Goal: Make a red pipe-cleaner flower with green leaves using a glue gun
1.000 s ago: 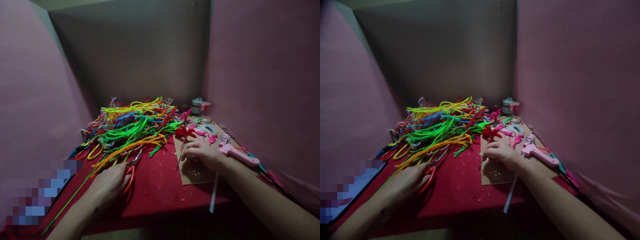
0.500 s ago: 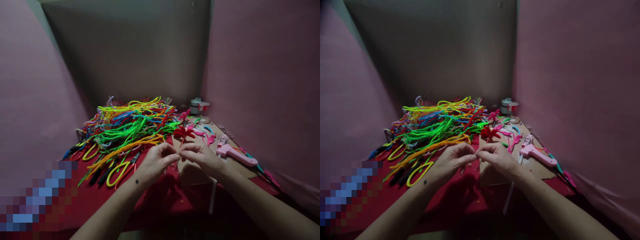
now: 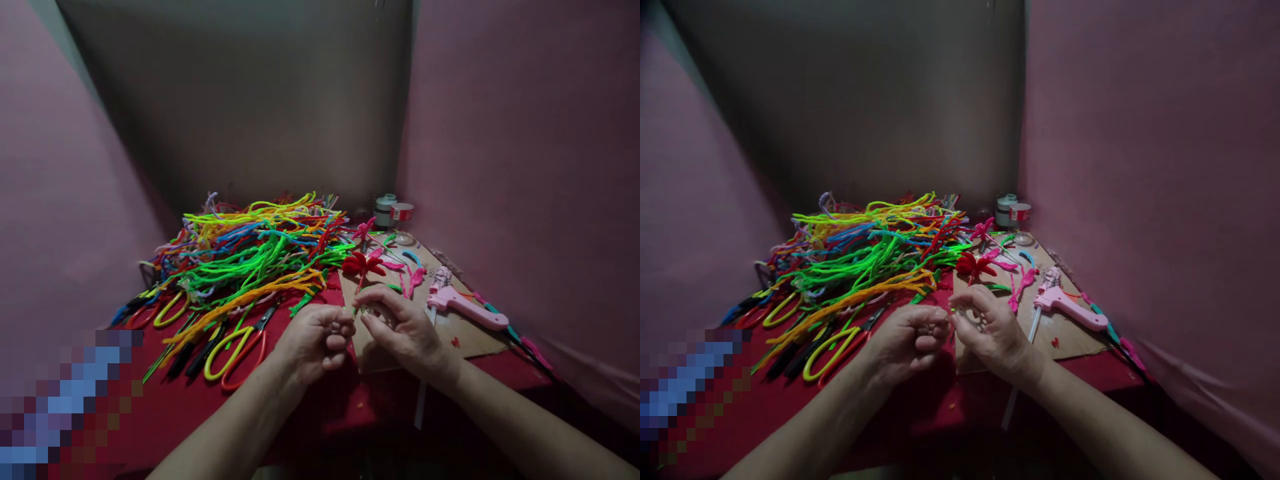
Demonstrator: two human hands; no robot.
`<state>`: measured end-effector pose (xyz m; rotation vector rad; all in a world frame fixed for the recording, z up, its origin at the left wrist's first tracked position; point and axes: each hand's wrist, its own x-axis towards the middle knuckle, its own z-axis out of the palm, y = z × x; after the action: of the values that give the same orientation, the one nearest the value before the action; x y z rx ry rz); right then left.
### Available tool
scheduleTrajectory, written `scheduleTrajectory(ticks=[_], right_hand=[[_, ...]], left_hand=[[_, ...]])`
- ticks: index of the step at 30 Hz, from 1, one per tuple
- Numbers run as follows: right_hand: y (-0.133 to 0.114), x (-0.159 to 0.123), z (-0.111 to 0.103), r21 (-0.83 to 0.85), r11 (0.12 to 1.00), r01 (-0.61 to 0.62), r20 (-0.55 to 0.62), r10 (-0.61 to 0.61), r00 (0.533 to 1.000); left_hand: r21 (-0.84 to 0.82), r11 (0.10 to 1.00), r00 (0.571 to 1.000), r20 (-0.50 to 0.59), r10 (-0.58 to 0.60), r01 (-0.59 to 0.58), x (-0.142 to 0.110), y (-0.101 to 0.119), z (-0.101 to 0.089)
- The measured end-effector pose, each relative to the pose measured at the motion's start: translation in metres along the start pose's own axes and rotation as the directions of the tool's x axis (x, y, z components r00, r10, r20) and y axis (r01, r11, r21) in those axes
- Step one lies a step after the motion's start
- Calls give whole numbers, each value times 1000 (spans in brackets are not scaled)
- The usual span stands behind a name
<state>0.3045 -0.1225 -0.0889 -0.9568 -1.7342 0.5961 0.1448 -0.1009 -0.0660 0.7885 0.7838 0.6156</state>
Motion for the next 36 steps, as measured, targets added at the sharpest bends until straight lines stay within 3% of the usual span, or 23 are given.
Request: scheduleTrajectory(ticks=[3, 5, 7, 8, 10, 12, 15, 19, 23, 25, 27, 28, 30, 32, 36], right_hand=[[-5, -10, -1, -41, 982, 187, -10, -187, 982], [-9, -13, -6, -27, 971, 236, -21, -237, 971], [-14, -13, -13, -37, 976, 214, -72, -216, 974], [-15, -12, -16, -44, 981, 191, -97, -194, 976], [-13, -10, -23, -65, 988, 137, -88, -143, 986], [-5, -9, -25, -110, 989, 102, 8, -102, 995], [15, -10, -22, -252, 962, 105, 181, -60, 982], [32, -15, -17, -349, 926, 141, 301, -31, 953], [20, -15, -23, -275, 953, 128, 234, -63, 970], [9, -12, -27, -216, 976, 22, 151, 10, 989], [0, -6, -30, -102, 979, -177, 120, 189, 975], [-4, -3, -30, -6, 958, -285, 146, 283, 948], [-7, 6, -27, 232, 871, -434, 246, 379, 892], [-8, 15, -19, 443, 760, -475, 341, 347, 874], [-10, 31, 1, 668, 582, -463, 391, 254, 884]], left_hand=[[-21, 985, 981, 96, -169, 172, 0, -7, 3], [202, 969, 984, 79, -161, 143, 0, -11, 5], [523, 852, 998, -25, 54, -33, 1, -9, 3], [670, 731, 972, -65, 225, -125, 2, -7, 1], [859, 458, 851, -52, 523, -228, 5, 1, -5], [934, 289, 803, -4, 595, -209, 11, 9, -10], [960, 224, 821, 10, 571, -168, 27, 13, -13], [946, 272, 831, -7, 556, -174, 54, 7, -9], [892, 410, 878, -33, 478, -189, 60, 15, -6], [844, 491, 895, -30, 444, -216, 51, 25, -5], [758, 594, 909, -5, 417, -269, 38, 36, -4], [611, 723, 920, 23, 390, -321, 31, 41, -3], [359, 859, 929, 82, 361, -366, 20, 47, -3], [192, 904, 924, 113, 365, -381, 15, 49, -4], [105, 911, 916, 86, 391, -399, 15, 46, -10]])
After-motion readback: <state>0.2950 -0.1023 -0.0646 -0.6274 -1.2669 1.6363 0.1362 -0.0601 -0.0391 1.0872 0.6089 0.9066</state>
